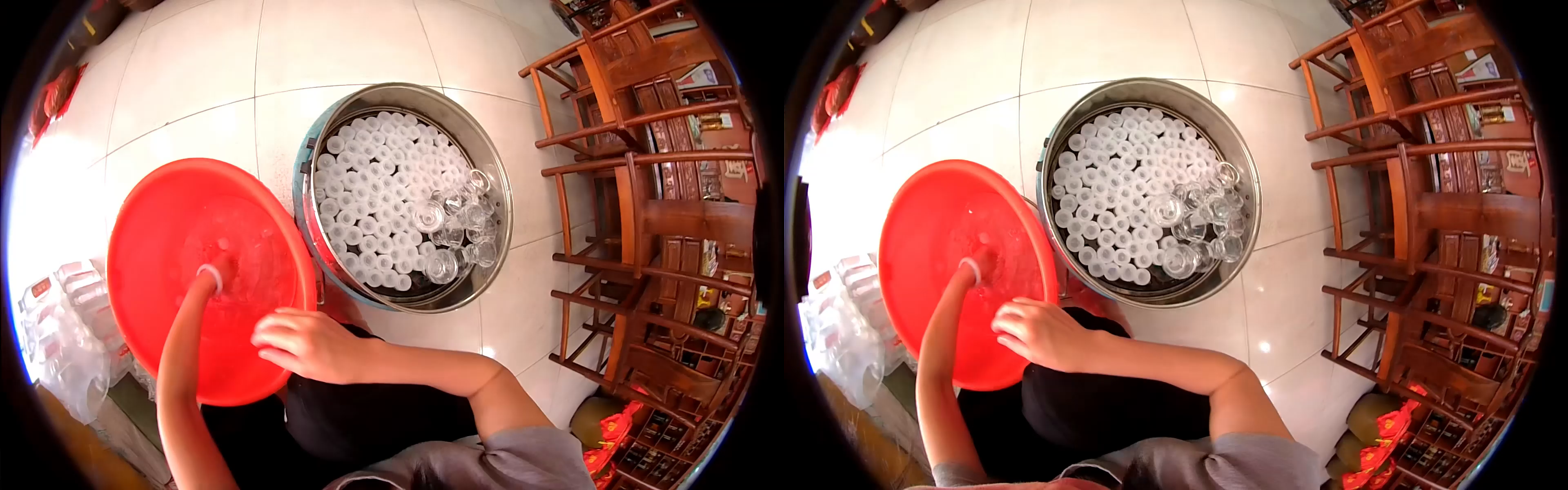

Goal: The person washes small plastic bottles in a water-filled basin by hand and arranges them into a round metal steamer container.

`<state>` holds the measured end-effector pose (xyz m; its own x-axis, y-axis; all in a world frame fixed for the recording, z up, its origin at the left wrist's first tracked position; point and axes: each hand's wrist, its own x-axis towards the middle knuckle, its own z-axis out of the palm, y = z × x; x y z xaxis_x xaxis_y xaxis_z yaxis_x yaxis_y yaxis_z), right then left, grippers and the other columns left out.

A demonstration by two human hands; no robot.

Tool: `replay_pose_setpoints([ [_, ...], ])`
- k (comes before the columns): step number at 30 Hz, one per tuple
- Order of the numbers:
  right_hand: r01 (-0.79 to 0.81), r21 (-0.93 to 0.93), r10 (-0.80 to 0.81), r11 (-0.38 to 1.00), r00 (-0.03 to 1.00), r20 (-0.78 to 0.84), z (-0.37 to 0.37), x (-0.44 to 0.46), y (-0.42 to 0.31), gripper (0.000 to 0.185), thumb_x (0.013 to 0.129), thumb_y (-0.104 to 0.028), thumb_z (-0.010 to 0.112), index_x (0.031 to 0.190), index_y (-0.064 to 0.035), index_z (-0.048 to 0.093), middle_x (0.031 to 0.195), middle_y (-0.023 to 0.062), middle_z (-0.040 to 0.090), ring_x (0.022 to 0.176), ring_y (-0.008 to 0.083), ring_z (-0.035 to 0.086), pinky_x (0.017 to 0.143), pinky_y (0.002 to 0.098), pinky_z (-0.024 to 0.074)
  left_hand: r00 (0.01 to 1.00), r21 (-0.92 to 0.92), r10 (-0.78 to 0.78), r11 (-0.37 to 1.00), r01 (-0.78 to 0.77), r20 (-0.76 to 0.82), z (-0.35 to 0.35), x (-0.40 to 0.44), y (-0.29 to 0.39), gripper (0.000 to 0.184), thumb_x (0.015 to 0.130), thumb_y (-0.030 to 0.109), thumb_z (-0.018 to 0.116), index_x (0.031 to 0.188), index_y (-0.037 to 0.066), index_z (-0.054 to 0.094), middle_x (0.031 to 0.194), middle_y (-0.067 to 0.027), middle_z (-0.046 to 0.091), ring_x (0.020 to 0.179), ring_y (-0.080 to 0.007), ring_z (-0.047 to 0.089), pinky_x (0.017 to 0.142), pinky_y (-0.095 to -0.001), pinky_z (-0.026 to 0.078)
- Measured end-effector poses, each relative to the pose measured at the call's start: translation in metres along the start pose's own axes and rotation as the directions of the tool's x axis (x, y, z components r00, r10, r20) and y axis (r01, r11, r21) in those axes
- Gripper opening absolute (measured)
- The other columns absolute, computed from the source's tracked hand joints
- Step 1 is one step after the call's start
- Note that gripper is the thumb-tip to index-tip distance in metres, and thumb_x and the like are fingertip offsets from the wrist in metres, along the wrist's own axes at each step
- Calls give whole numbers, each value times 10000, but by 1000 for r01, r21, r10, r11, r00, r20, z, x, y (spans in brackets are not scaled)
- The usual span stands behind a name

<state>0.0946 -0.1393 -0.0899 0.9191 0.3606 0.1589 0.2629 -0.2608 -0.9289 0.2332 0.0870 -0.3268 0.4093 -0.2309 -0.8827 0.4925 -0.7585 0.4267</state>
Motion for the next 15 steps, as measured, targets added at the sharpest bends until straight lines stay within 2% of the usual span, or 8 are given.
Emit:
replay_pose_setpoints([
  [2,-55,-55,56,997,998,11,28,14,15,323,752,-125,617,1026,10,512,1002,153,507,937,311,520,748,386,472,1000,-282,27,959,-23,11,2,-33,-1,174,810,65,469,807,49,643,752,-75,629,750,-195,605,571,-313,486],
  [3,-111,-150,111,982,994,-6,38,26,19,379,740,-149,632,1057,9,498,1024,167,501,947,330,513,764,401,466,986,-344,159,924,-169,-57,1,-47,-7,149,802,64,479,810,22,622,755,-115,618,749,-223,605,587,-354,489],
  [5,-192,-311,175,931,981,-82,62,43,34,475,723,-202,649,1111,7,471,1042,192,503,961,362,499,783,432,452,835,-109,509,836,-537,-210,24,-119,27,150,807,59,466,815,7,606,748,-123,603,707,-221,596,569,-337,488],
  [7,-216,-370,173,904,974,-146,80,53,52,515,718,-232,652,1134,5,459,1039,202,510,965,374,492,786,448,446,903,-391,386,814,-430,-189,13,-114,4,177,848,135,412,826,36,558,672,-94,564,570,-186,542,467,-298,431],
  [9,-56,-252,108,966,975,197,77,70,63,521,718,-262,641,1129,6,464,1012,218,526,989,375,489,784,462,439,967,-687,247,693,-218,-58,9,-142,7,206,875,202,375,805,72,518,583,-47,513,419,-131,462,353,-242,345],
  [10,-37,-170,89,985,948,306,77,80,68,503,706,-252,638,1103,10,474,958,224,539,966,370,516,760,448,450,966,-679,249,698,-225,-64,12,-151,6,206,875,202,375,805,72,518,583,-47,513,419,-131,462,353,-242,345],
  [12,-41,-151,86,988,949,303,57,81,37,473,703,-237,633,1079,9,487,953,225,539,941,366,533,753,447,454,952,-868,285,439,-234,-112,17,-164,7,229,883,242,366,771,97,504,524,-1,453,344,-75,350,308,-196,227],
  [15,35,-177,8,984,971,241,63,88,23,382,701,-203,615,1005,9,526,935,222,541,868,361,566,741,443,462,969,-931,195,300,-207,-152,14,-185,25,245,890,271,359,765,107,491,523,9,451,342,-82,363,300,-201,247],
])
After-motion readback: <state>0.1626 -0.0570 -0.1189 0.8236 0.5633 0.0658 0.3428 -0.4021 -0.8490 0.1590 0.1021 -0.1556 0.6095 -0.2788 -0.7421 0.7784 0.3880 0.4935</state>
